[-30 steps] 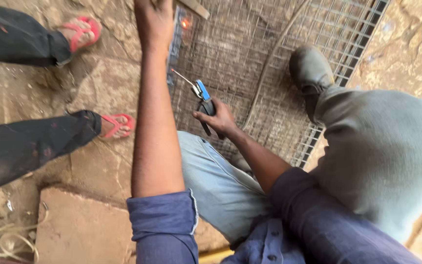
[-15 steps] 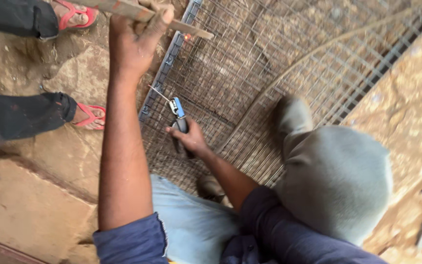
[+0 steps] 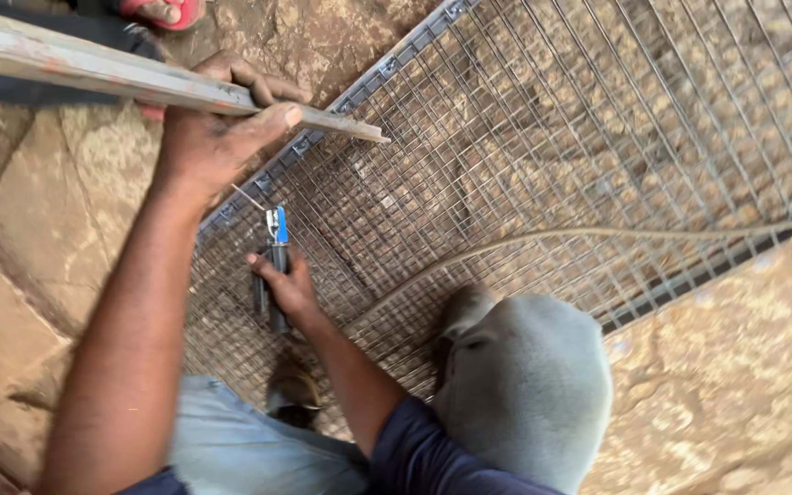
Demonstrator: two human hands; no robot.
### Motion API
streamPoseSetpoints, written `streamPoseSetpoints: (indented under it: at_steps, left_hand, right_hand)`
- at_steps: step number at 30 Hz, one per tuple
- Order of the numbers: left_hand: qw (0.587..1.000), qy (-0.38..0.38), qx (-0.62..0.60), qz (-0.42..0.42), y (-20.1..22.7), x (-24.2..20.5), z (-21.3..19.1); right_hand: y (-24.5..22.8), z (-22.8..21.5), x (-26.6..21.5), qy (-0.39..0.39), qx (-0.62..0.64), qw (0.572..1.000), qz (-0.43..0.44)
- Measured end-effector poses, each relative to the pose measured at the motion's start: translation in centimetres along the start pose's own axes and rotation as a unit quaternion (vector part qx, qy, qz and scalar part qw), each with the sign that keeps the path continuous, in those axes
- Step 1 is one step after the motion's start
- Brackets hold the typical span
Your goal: The person welds metal bars to a wire mesh frame using a welding rod and torch, holding the bars in place by hand while applying sparks to the joints.
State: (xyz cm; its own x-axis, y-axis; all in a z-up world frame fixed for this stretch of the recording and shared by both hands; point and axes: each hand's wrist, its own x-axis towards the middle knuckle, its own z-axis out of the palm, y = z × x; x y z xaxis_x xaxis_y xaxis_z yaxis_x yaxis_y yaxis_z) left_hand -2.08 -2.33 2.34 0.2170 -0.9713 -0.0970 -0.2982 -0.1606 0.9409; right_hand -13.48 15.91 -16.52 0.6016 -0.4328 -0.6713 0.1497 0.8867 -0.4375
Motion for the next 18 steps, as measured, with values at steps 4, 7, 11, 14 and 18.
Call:
streamPoseSetpoints:
  at_steps: [4,7,11,14,18]
  left_hand:
    - [0.991,-0.038,0.099,-0.080,1.6,0.1,-0.5]
    - [0.972,-0.065,0.161,-0.161,2.5,1.3,-0.9]
    - [0.983,-0.087,0.153,-0.060,2.7,2.2,-0.8]
    - [0.991,-0.051,0.095,-0.075,1.5,2.4,-0.1]
    - [0.988,-0.011,-0.146,0.038,0.1,4.1,2.2]
  right_hand:
    - [-1.5,0.1,-0.7,-0.025,-0.039,0.997,0.066]
    - [-3.1,-0.1,-0.8,-0.024,-0.033,0.997,0.064]
    - [-5.4,-1.8,-0.1,-0.034,-0.125,0.990,0.052]
    - [-7.1,-4.3,0.8,-0.045,-0.113,0.993,0.010]
    - [-9.0,-7.3,0.5,-0.042,-0.166,0.985,-0.021]
